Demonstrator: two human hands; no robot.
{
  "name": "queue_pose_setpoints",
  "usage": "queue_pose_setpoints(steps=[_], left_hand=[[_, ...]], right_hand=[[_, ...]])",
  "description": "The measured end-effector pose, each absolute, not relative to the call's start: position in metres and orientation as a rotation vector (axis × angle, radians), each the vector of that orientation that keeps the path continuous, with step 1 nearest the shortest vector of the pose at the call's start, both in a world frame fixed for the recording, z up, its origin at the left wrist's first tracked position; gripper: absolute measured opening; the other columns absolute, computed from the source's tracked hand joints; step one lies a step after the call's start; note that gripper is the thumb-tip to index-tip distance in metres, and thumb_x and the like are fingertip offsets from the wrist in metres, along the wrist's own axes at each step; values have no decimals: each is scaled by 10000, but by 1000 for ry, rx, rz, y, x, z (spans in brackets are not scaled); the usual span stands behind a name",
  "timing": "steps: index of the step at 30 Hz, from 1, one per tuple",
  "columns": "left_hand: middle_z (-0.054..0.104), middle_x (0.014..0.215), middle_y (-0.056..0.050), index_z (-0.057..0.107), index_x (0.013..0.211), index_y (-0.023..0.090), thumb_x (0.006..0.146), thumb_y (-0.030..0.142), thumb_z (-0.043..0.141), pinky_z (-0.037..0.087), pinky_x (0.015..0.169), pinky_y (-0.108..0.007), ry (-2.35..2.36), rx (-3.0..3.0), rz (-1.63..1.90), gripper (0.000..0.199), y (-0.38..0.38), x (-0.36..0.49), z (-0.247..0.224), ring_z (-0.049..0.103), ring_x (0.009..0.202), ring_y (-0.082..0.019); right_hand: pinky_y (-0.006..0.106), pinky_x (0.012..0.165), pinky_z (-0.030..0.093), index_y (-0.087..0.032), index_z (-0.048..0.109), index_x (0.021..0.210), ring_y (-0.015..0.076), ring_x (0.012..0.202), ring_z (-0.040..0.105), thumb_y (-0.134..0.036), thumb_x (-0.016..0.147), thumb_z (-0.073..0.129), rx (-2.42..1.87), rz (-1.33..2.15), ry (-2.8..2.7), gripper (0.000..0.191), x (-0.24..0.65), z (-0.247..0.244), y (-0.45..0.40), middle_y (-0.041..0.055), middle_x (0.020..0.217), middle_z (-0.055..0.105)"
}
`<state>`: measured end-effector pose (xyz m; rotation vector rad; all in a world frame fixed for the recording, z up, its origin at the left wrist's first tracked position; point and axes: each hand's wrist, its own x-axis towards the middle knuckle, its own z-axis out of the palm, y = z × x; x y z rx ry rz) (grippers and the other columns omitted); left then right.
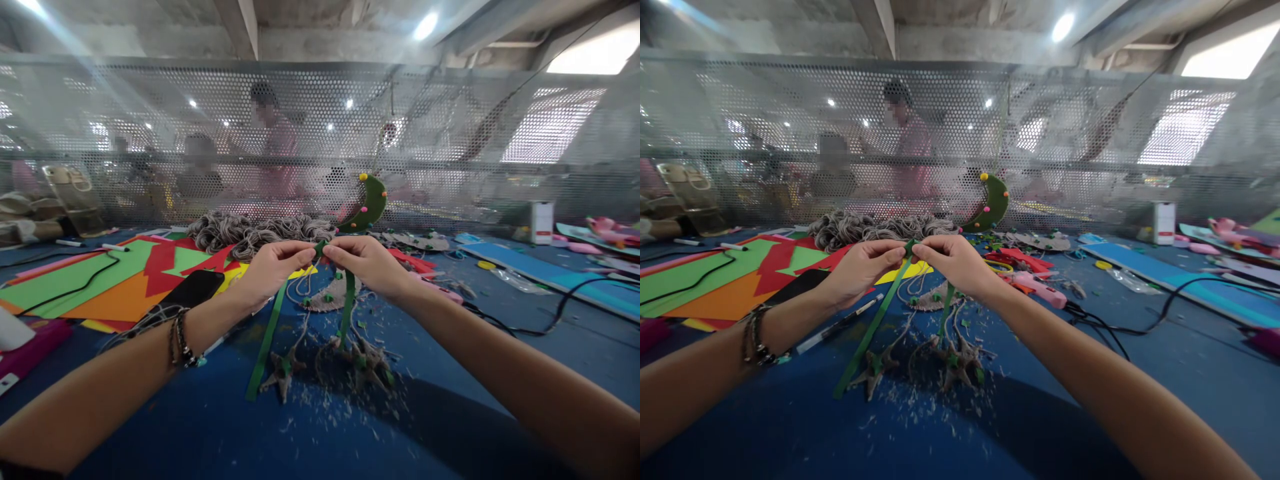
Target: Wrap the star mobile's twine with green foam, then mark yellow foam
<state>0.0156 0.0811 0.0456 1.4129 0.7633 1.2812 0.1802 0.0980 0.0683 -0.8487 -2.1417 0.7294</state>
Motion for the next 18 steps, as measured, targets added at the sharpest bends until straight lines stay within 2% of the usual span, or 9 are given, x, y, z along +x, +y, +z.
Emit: queue_pose_setpoints(steps=[7,11,18], left_hand=[[568,679,22,592,835,152,683,210,606,406,614,-224,747,1603,1294,163,78,15,47,516,591,-75],[571,691,13,589,833,153,692,221,595,412,624,-226,757,1612,1308,157,79,16,45,528,615,-84],[522,593,20,578,661,147,705,270,570,382,572,-220,871,1679,1345,131,76,17,49,483,555,-82]], right_hand=[[214,450,256,-152,540,591,60,491,325,-333,734,503,-831,678,-2097,233,180,71,97,-40,538,412],[215,474,288,-153,573,644,69,524,369,-341,738,493,-825,681,-2083,225,180,70,97,-25,579,464],[214,477,288,-150,551,652,66,526,361,-341,759,468,-837,644,-2158,234,179,68,95,-24,580,442]])
